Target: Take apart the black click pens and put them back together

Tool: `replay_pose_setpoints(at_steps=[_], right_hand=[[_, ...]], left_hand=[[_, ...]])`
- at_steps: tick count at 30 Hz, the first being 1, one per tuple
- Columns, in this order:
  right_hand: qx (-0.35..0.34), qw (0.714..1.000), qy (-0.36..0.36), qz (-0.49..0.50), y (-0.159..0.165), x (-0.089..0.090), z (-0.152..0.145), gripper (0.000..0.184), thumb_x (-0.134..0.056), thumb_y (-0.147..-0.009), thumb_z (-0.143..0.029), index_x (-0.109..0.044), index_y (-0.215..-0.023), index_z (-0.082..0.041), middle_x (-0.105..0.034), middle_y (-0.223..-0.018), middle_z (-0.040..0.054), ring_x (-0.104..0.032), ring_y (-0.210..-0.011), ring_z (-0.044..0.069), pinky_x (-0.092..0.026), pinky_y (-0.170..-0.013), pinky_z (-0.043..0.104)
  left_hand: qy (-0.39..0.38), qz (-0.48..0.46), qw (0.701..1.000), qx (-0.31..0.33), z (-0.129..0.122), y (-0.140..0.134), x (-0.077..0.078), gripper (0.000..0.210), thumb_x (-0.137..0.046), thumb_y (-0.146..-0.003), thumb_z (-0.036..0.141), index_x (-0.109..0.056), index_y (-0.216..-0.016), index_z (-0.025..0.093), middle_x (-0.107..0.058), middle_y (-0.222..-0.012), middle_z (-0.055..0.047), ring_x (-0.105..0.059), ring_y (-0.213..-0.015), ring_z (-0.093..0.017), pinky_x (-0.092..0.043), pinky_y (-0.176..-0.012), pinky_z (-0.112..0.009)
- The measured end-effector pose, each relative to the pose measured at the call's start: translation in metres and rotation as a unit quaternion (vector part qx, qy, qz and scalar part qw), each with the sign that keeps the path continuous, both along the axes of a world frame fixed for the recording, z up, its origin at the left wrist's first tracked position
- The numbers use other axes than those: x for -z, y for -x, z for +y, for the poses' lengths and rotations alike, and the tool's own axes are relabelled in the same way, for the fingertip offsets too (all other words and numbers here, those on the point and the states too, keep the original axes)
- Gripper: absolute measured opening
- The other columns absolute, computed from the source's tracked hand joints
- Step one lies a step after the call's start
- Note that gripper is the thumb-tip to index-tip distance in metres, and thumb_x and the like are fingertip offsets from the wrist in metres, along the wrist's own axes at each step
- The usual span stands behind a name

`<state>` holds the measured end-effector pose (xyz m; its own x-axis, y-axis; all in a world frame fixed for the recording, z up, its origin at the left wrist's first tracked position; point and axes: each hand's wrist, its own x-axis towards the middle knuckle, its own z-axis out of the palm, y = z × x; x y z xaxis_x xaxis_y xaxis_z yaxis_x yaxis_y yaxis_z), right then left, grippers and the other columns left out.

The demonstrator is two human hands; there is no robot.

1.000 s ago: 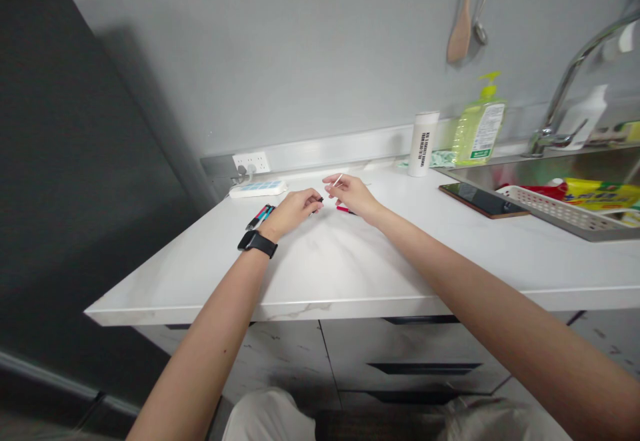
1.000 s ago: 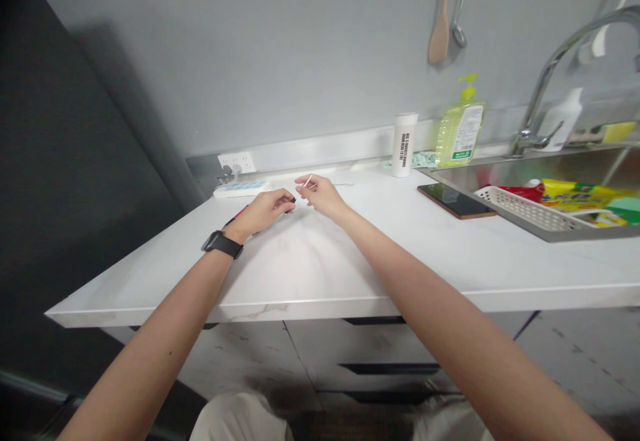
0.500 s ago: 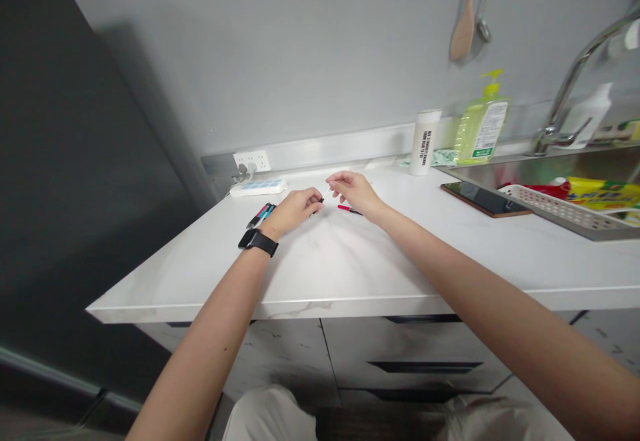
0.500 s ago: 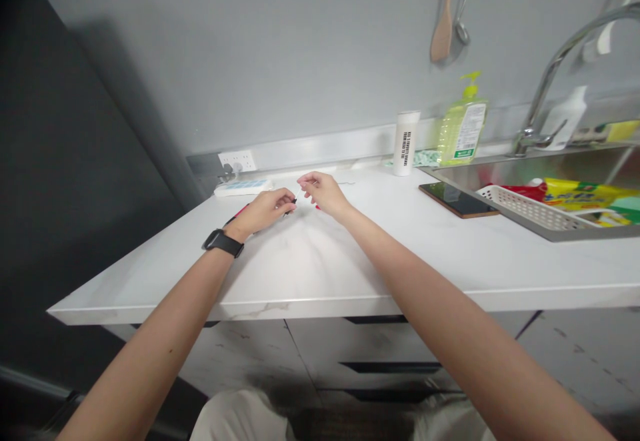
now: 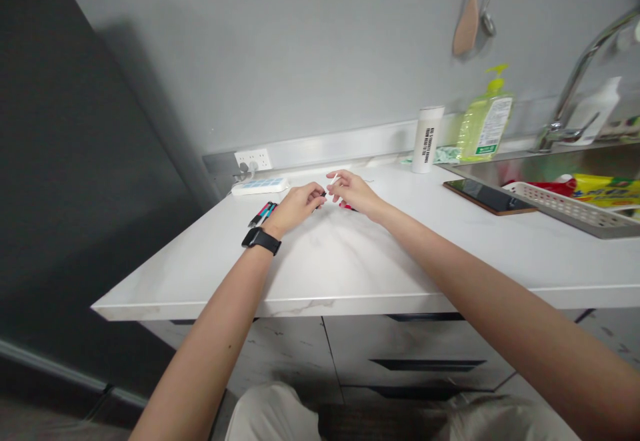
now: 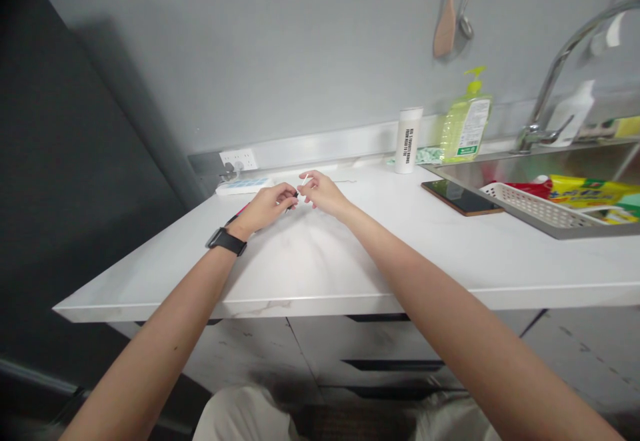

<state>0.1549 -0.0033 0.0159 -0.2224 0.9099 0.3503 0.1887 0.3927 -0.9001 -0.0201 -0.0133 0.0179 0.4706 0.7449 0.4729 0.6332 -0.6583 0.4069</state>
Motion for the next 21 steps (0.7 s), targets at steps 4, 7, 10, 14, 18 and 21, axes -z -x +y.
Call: replay_pose_setpoints(at_steps=[4,7,10,14,18,21], right_hand=[[0.092,0.983,-0.043,-0.152,-0.011,0.008,0.01,0.042,-0.049,-0.073,-0.01,-0.056,-0.115,-0.016,-0.067,-0.086,0.0037,-0.063,-0.072,0.014,-0.048,-0.062,0.023],[0.118,0.922,-0.116,-0.35,-0.022,0.013,0.014,0.029,-0.055,-0.069,-0.011,-0.07,-0.093,-0.015,-0.068,-0.097,0.0104,-0.064,-0.089,0.019,-0.047,-0.077,0.025],[0.097,0.879,-0.105,-0.455,-0.027,0.017,0.016,0.025,-0.058,-0.071,-0.017,-0.074,-0.089,-0.016,-0.071,-0.096,0.0118,-0.065,-0.089,0.021,-0.046,-0.078,0.025],[0.069,0.865,-0.091,-0.489,-0.026,0.018,0.015,0.024,-0.056,-0.075,-0.019,-0.075,-0.088,-0.016,-0.073,-0.094,0.0108,-0.066,-0.087,0.02,-0.045,-0.077,0.023],[0.075,0.862,-0.09,-0.494,-0.023,0.019,0.014,0.024,-0.053,-0.078,-0.017,-0.075,-0.087,-0.015,-0.073,-0.094,0.0104,-0.066,-0.087,0.019,-0.045,-0.075,0.022],[0.079,0.865,-0.086,-0.489,-0.023,0.02,0.016,0.023,-0.053,-0.078,-0.018,-0.074,-0.086,-0.015,-0.073,-0.095,0.0106,-0.066,-0.088,0.019,-0.045,-0.074,0.022]], left_hand=[[0.013,-0.006,1.0,-0.01,0.001,0.001,0.0,0.021,-0.049,-0.084,0.026,-0.055,-0.102,0.017,-0.068,-0.08,-0.003,-0.062,-0.069,-0.012,-0.048,-0.071,-0.025],[0.02,0.009,1.0,-0.018,-0.001,0.001,-0.001,0.019,-0.048,-0.084,0.025,-0.056,-0.099,0.017,-0.067,-0.079,-0.003,-0.063,-0.072,-0.013,-0.047,-0.072,-0.026],[0.023,0.029,0.999,-0.019,-0.003,0.002,-0.002,0.017,-0.048,-0.083,0.024,-0.056,-0.097,0.018,-0.067,-0.08,-0.003,-0.062,-0.073,-0.014,-0.047,-0.072,-0.026],[0.005,0.062,0.998,-0.022,0.0,0.004,0.0,0.015,-0.048,-0.083,0.025,-0.055,-0.094,0.018,-0.066,-0.081,-0.003,-0.061,-0.075,-0.015,-0.047,-0.075,-0.027],[-0.006,0.086,0.996,-0.03,0.003,0.005,0.002,0.014,-0.049,-0.082,0.024,-0.056,-0.092,0.017,-0.066,-0.084,-0.003,-0.06,-0.075,-0.015,-0.046,-0.074,-0.027],[0.003,0.105,0.994,-0.034,0.004,0.006,0.004,0.015,-0.049,-0.081,0.025,-0.058,-0.09,0.016,-0.065,-0.082,-0.003,-0.059,-0.072,-0.014,-0.046,-0.072,-0.026]])
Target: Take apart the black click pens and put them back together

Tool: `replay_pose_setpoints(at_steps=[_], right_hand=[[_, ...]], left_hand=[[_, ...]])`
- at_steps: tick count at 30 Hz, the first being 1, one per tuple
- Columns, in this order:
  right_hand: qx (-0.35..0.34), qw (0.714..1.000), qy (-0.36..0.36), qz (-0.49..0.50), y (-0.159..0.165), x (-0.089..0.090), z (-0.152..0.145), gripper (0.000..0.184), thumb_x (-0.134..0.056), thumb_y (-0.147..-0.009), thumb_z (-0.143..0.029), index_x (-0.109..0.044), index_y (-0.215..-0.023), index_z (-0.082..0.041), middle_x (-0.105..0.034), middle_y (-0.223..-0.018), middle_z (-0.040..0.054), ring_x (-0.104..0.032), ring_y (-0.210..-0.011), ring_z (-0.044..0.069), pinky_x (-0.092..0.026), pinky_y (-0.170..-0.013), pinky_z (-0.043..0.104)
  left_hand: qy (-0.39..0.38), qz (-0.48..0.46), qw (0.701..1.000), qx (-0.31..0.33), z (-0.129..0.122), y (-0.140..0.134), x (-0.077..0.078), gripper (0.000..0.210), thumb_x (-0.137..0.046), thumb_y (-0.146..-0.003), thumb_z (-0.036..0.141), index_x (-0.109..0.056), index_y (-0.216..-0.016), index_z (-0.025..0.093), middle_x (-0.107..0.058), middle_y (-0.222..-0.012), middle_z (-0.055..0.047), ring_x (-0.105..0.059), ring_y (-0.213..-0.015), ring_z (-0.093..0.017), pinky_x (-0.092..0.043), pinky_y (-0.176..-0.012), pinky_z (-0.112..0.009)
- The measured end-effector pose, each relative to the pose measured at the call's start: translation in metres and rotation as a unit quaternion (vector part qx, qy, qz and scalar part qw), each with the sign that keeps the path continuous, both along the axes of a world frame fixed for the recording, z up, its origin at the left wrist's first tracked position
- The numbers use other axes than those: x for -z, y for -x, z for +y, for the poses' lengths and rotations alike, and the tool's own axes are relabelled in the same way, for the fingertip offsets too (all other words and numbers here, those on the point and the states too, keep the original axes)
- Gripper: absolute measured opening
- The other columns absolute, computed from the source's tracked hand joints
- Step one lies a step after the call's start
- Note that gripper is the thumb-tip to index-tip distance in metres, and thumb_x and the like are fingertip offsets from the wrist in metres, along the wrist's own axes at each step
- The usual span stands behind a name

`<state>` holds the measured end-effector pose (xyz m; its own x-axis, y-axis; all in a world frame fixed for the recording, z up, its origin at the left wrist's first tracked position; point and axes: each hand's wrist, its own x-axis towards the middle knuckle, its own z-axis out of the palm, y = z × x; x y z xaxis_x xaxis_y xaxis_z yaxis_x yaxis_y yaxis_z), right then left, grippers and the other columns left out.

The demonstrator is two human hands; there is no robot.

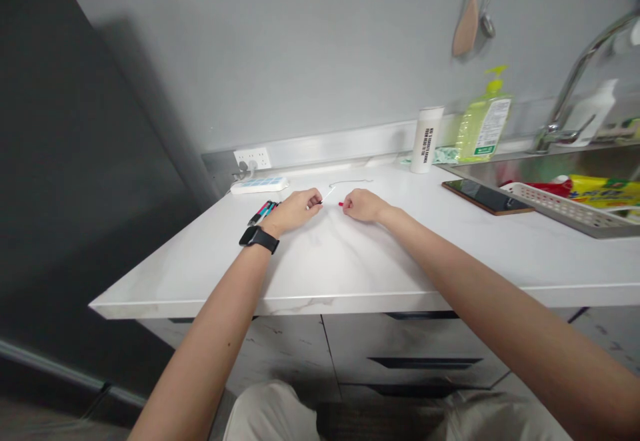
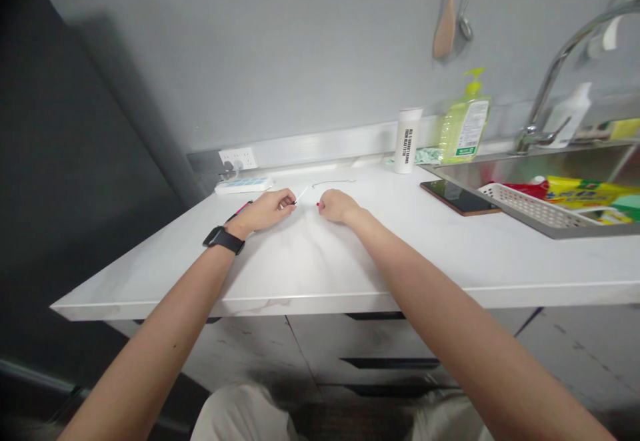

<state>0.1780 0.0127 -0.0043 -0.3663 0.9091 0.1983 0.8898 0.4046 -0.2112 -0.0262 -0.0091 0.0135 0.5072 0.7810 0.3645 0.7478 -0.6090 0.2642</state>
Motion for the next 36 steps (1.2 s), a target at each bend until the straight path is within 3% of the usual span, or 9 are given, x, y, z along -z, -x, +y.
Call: replay_pose_setpoints(at_steps=[5,14,19,24,27,32,36], right_hand=[[0.011,0.999,-0.008,0.051,-0.002,0.0,0.006,0.021,-0.054,-0.08,-0.017,-0.074,-0.089,-0.015,-0.073,-0.097,0.0106,-0.066,-0.09,0.019,-0.044,-0.075,0.021],[-0.005,0.985,0.027,0.173,0.004,-0.002,0.003,0.015,-0.06,-0.077,-0.011,-0.072,-0.085,-0.014,-0.073,-0.089,0.0072,-0.065,-0.081,0.014,-0.045,-0.072,0.019],[-0.022,0.94,0.122,0.318,0.007,0.0,0.004,0.015,-0.062,-0.07,-0.002,-0.067,-0.081,-0.013,-0.071,-0.075,0.0047,-0.063,-0.068,0.012,-0.046,-0.065,0.019],[-0.06,0.877,0.185,0.44,0.01,-0.003,-0.003,0.019,-0.061,-0.065,0.003,-0.06,-0.073,-0.014,-0.067,-0.062,-0.0004,-0.06,-0.062,0.01,-0.046,-0.065,0.02],[-0.092,0.858,0.211,0.459,0.011,-0.007,-0.009,0.019,-0.062,-0.066,0.002,-0.059,-0.076,-0.014,-0.065,-0.06,-0.002,-0.057,-0.06,0.009,-0.045,-0.064,0.02],[-0.088,0.875,0.207,0.428,0.01,-0.013,-0.015,0.018,-0.065,-0.068,-0.004,-0.062,-0.083,-0.013,-0.068,-0.068,-0.0001,-0.056,-0.062,0.009,-0.044,-0.062,0.019],[-0.049,0.929,0.135,0.34,0.008,-0.01,-0.007,0.017,-0.059,-0.077,-0.009,-0.066,-0.092,-0.012,-0.07,-0.082,0.0048,-0.06,-0.069,0.011,-0.046,-0.067,0.021]], left_hand=[[0.024,0.055,0.998,-0.015,0.003,0.003,0.005,0.015,-0.051,-0.08,0.024,-0.062,-0.083,0.016,-0.065,-0.077,-0.004,-0.057,-0.068,-0.014,-0.044,-0.067,-0.025],[0.045,0.072,0.993,-0.078,0.001,-0.005,0.009,0.014,-0.054,-0.077,0.024,-0.066,-0.077,0.015,-0.067,-0.075,-0.006,-0.059,-0.069,-0.017,-0.044,-0.067,-0.028],[0.018,0.039,0.997,-0.063,0.003,-0.004,0.01,0.019,-0.057,-0.078,0.029,-0.065,-0.085,0.014,-0.065,-0.084,-0.008,-0.06,-0.074,-0.018,-0.047,-0.072,-0.03],[-0.033,-0.018,0.997,0.061,0.003,-0.006,0.009,0.019,-0.056,-0.08,0.029,-0.062,-0.093,0.016,-0.064,-0.092,-0.005,-0.059,-0.083,-0.015,-0.046,-0.08,-0.028],[-0.023,-0.029,0.996,0.086,0.001,-0.009,0.007,0.016,-0.054,-0.083,0.029,-0.063,-0.088,0.017,-0.065,-0.088,-0.003,-0.059,-0.079,-0.014,-0.045,-0.077,-0.027],[-0.003,-0.04,0.996,0.074,-0.005,-0.011,0.001,0.018,-0.052,-0.084,0.03,-0.065,-0.086,0.017,-0.067,-0.082,-0.002,-0.059,-0.073,-0.012,-0.044,-0.072,-0.024],[-0.002,-0.05,0.997,0.064,-0.008,-0.01,-0.002,0.019,-0.051,-0.083,0.027,-0.066,-0.086,0.016,-0.068,-0.08,-0.002,-0.058,-0.072,-0.012,-0.043,-0.068,-0.023]])
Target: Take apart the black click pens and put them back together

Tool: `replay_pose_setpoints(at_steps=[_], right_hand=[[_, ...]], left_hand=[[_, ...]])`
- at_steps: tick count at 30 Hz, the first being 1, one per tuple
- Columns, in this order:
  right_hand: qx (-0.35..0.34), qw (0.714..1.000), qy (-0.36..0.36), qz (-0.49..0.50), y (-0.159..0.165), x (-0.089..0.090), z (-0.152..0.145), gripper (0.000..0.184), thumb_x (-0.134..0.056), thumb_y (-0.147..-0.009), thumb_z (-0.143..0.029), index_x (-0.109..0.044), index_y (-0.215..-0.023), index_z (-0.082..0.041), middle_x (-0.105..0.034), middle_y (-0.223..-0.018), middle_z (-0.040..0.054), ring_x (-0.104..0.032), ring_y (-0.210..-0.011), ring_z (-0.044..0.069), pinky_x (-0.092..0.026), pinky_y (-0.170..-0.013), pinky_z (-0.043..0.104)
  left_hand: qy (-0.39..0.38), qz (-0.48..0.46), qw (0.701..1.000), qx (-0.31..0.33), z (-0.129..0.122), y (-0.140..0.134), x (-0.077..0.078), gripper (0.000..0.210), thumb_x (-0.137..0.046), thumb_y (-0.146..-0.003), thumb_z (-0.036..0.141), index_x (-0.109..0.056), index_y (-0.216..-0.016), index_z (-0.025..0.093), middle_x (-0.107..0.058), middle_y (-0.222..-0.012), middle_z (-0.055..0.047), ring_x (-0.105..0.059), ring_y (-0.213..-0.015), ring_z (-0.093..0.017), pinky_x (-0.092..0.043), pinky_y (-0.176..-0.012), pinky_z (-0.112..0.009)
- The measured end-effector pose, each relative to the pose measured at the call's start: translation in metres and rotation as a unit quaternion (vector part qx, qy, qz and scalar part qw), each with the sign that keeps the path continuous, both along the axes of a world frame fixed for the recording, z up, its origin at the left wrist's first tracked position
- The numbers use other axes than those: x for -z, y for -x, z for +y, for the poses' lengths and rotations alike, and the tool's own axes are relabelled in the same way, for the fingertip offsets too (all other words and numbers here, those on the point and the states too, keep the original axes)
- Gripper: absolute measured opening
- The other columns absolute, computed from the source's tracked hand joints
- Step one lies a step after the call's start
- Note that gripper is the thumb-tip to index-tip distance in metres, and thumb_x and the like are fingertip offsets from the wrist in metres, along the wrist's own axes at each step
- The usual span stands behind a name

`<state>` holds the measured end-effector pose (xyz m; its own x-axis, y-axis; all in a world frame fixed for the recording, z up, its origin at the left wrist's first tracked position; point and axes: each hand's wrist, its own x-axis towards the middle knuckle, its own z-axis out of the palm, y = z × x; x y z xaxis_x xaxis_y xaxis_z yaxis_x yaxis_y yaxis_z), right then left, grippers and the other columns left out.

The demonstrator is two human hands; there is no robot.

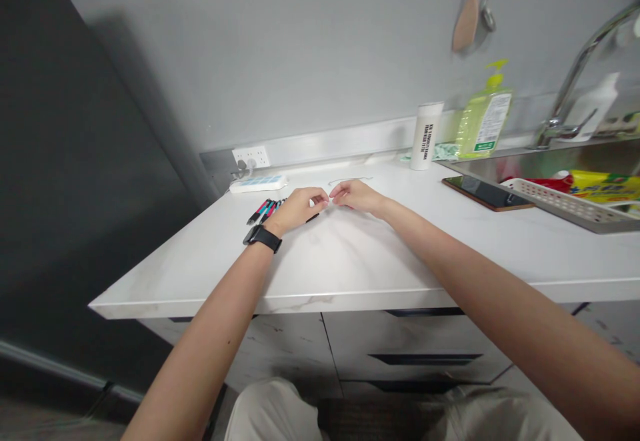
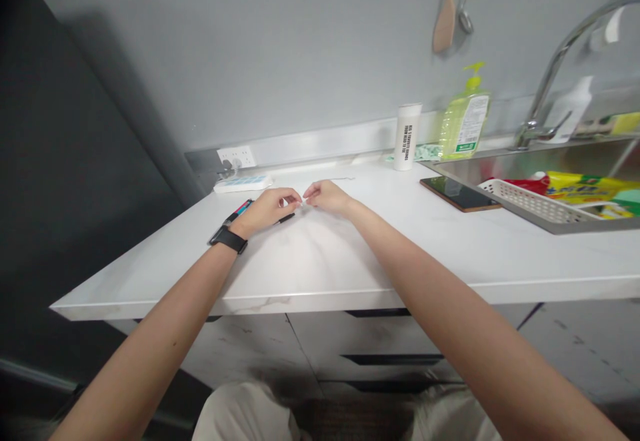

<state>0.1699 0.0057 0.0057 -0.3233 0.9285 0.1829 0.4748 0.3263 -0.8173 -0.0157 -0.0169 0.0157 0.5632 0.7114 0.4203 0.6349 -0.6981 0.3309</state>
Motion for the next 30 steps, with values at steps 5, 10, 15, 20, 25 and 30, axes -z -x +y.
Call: replay_pose_setpoints(at_steps=[5,10,15,20,25,30], right_hand=[[0.1,0.951,-0.146,-0.255,-0.013,0.01,0.012,0.023,-0.063,-0.078,-0.02,-0.071,-0.098,-0.014,-0.067,-0.106,0.0131,-0.061,-0.101,0.021,-0.044,-0.089,0.028],[0.096,0.939,-0.116,-0.31,-0.021,0.013,0.015,0.012,-0.065,-0.078,-0.023,-0.072,-0.085,-0.016,-0.07,-0.097,0.0138,-0.064,-0.092,0.023,-0.046,-0.079,0.027],[0.084,0.962,-0.16,-0.205,-0.016,0.01,0.018,0.011,-0.062,-0.08,-0.019,-0.068,-0.088,-0.017,-0.071,-0.09,0.0069,-0.063,-0.081,0.015,-0.044,-0.072,0.021],[0.026,0.972,-0.175,-0.152,-0.012,0.01,0.016,0.02,-0.058,-0.079,-0.009,-0.066,-0.096,-0.015,-0.07,-0.093,0.0052,-0.061,-0.078,0.011,-0.043,-0.071,0.019],[-0.005,0.972,-0.179,-0.151,-0.013,0.011,0.014,0.02,-0.058,-0.078,-0.008,-0.068,-0.093,-0.015,-0.07,-0.09,0.0054,-0.061,-0.078,0.012,-0.044,-0.073,0.02],[-0.015,0.971,-0.186,-0.153,-0.012,0.009,0.011,0.02,-0.057,-0.077,-0.007,-0.069,-0.09,-0.017,-0.07,-0.087,0.0033,-0.061,-0.077,0.012,-0.044,-0.074,0.02]], left_hand=[[0.014,-0.005,1.0,-0.011,0.001,0.002,0.0,0.018,-0.052,-0.079,0.024,-0.066,-0.081,0.015,-0.067,-0.075,-0.002,-0.057,-0.069,-0.011,-0.043,-0.066,-0.022],[0.013,-0.009,0.999,-0.029,0.0,0.002,0.0,0.017,-0.051,-0.077,0.022,-0.067,-0.079,0.015,-0.068,-0.075,-0.002,-0.058,-0.069,-0.012,-0.045,-0.067,-0.022],[-0.006,-0.018,0.999,-0.051,0.001,0.003,0.0,0.015,-0.052,-0.073,0.018,-0.066,-0.078,0.015,-0.068,-0.073,-0.001,-0.059,-0.067,-0.012,-0.046,-0.067,-0.022],[-0.025,-0.045,0.997,-0.054,0.007,0.006,0.002,0.014,-0.053,-0.07,0.015,-0.065,-0.077,0.015,-0.066,-0.071,-0.001,-0.059,-0.067,-0.011,-0.046,-0.068,-0.022],[-0.023,-0.046,0.997,-0.051,0.012,0.008,0.004,0.012,-0.053,-0.075,0.019,-0.064,-0.078,0.016,-0.067,-0.074,-0.001,-0.059,-0.07,-0.011,-0.046,-0.067,-0.022],[-0.028,-0.038,0.998,-0.049,0.013,0.009,0.004,0.013,-0.053,-0.077,0.021,-0.065,-0.079,0.016,-0.067,-0.08,-0.002,-0.06,-0.073,-0.012,-0.045,-0.066,-0.022]])
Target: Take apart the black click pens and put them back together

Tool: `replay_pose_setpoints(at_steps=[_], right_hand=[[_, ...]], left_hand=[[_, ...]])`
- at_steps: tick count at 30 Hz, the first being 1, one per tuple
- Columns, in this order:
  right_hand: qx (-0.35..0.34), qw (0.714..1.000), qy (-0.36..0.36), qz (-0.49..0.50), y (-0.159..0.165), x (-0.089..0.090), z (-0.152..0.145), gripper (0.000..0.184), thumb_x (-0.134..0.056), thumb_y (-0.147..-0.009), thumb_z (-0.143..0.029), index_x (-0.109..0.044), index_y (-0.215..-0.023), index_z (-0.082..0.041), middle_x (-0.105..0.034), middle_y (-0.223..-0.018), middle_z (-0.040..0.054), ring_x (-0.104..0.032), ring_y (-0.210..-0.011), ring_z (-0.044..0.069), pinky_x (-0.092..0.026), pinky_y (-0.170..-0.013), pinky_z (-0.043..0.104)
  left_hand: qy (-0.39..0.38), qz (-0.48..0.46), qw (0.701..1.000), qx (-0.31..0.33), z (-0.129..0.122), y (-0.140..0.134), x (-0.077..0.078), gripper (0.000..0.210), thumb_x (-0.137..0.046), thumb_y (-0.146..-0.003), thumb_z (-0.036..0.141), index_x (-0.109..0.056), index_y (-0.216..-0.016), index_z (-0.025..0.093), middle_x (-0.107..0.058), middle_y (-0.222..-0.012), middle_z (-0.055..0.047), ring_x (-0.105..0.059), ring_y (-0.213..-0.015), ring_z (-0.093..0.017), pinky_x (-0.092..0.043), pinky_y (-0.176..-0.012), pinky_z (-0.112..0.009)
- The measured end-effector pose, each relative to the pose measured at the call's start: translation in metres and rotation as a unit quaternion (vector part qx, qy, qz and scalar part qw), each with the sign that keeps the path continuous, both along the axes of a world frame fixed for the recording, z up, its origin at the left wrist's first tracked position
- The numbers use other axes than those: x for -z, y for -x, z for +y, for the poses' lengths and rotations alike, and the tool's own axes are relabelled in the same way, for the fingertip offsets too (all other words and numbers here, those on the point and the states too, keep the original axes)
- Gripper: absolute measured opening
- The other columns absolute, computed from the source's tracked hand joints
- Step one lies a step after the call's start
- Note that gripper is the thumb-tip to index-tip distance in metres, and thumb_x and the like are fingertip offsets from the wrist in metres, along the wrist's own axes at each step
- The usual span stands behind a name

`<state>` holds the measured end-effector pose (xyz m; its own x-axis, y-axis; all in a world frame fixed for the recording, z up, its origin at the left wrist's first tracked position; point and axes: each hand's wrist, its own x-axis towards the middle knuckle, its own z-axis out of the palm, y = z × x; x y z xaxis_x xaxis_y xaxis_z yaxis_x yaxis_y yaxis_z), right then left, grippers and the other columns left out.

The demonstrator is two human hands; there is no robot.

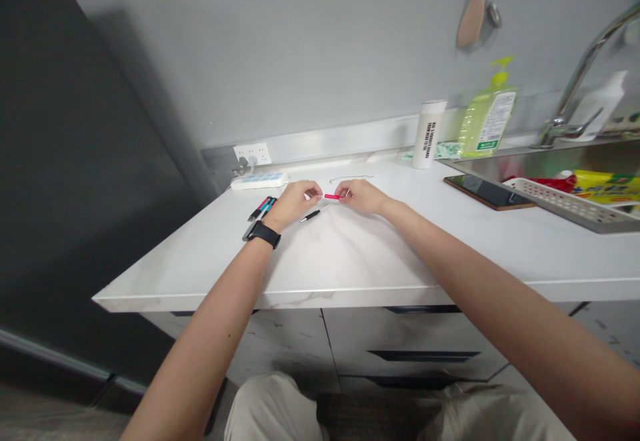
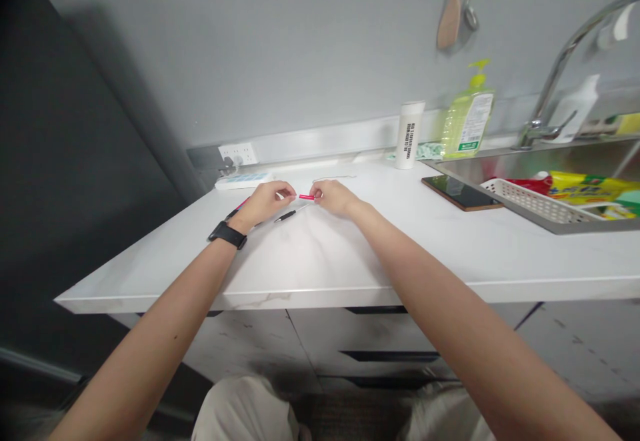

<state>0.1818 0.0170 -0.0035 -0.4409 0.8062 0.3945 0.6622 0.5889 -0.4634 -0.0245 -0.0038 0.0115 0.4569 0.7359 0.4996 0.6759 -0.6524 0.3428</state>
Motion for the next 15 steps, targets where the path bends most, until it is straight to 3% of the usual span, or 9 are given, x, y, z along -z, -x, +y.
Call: replay_pose_setpoints(at_steps=[15], right_hand=[[-0.036,0.999,-0.015,0.024,0.0013,0.0027,0.001,0.017,-0.058,-0.077,-0.008,-0.068,-0.088,-0.017,-0.07,-0.085,0.0031,-0.062,-0.078,0.012,-0.044,-0.074,0.021]], left_hand=[[0.01,-0.032,0.999,-0.003,-0.0034,-0.0023,-0.0028,0.009,-0.056,-0.077,0.02,-0.063,-0.079,0.015,-0.067,-0.079,-0.002,-0.06,-0.075,-0.012,-0.046,-0.068,-0.023]])
